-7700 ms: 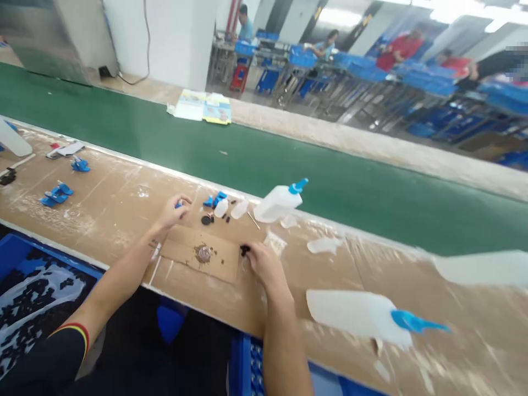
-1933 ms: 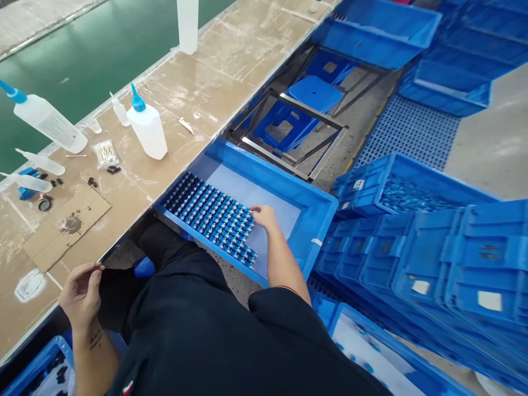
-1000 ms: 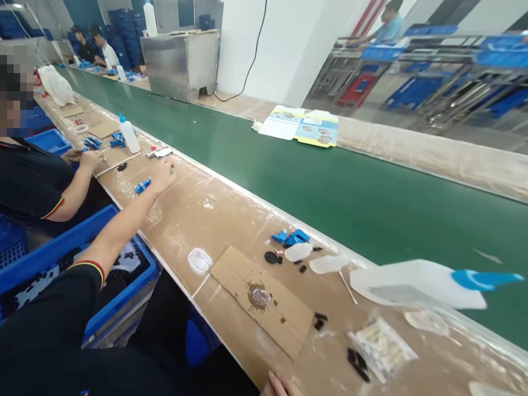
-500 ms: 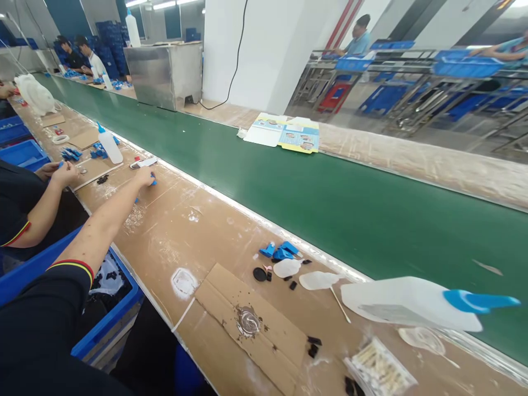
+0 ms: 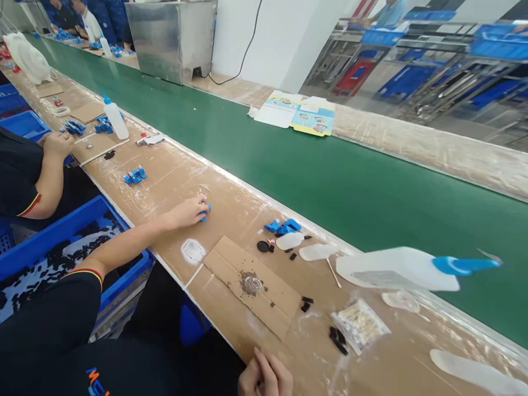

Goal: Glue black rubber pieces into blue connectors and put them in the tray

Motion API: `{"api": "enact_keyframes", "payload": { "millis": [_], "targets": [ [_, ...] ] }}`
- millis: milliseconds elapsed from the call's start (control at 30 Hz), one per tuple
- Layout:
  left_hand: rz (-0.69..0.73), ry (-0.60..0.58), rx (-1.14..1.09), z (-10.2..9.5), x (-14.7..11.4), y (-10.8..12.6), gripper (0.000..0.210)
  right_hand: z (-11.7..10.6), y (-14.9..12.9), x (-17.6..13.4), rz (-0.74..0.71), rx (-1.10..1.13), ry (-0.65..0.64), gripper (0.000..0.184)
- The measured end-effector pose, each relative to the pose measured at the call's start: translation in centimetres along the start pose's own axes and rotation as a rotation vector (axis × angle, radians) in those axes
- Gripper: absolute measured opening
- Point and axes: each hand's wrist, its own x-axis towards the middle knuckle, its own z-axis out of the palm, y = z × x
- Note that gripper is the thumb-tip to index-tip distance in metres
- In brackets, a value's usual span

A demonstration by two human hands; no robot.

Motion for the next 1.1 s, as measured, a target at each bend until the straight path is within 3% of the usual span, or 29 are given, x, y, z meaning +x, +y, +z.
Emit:
{"api": "enact_keyframes", "payload": {
  "millis": [67,133,267,400,500,633,733,867,967,1100],
  "targets": [
    [0.05,-0.011,-0.019,0.5,-0.8,1.5,0.022,-0.2,-0.7,0.3,-0.018,0.007,-0.01,0.029],
    [0.088,-0.016,-0.043,0.8,-1.0,1.6,0.024,-0.5,-1.3,0.5,-0.013,0.039,-0.051,0.028],
    [0.125,0.055,-0.096,1.7,0.8,-0.9,0.032,-1.2,-1.0,1.9,0.081,0.073,-0.016,0.023],
    [0.201,0.183,-0.231,1.7,1.8,-1.9,0.033,-2.8,2.0,5.5,0.152,-0.053,0.092,0.012],
    [0.208,0.375,-0.503,0.5,0.6,0.1,0.036,-3.0,5.1,9.0,0.275,-0.119,-0.09,0.017],
    [0.143,0.552,-1.198,-0.2,-0.3,5.4,0.046,-0.7,8.4,12.5,0.384,-0.215,-0.494,0.023],
    [0.031,0.499,-1.634,0.2,1.1,9.5,0.049,1.5,9.2,13.4,0.461,-0.324,-0.673,0.02],
    [-0.098,0.315,-1.903,1.0,4.2,12.6,0.039,2.2,9.0,13.0,0.455,-0.338,-0.723,0.021],
    [-0.037,0.182,-1.863,1.5,5.2,13.2,0.036,1.5,8.6,13.2,0.457,-0.255,-0.601,0.025],
    [0.113,0.074,-1.695,2.1,3.9,13.4,0.036,1.8,6.5,15.8,0.332,0.145,-0.315,0.022]
  ]
}}
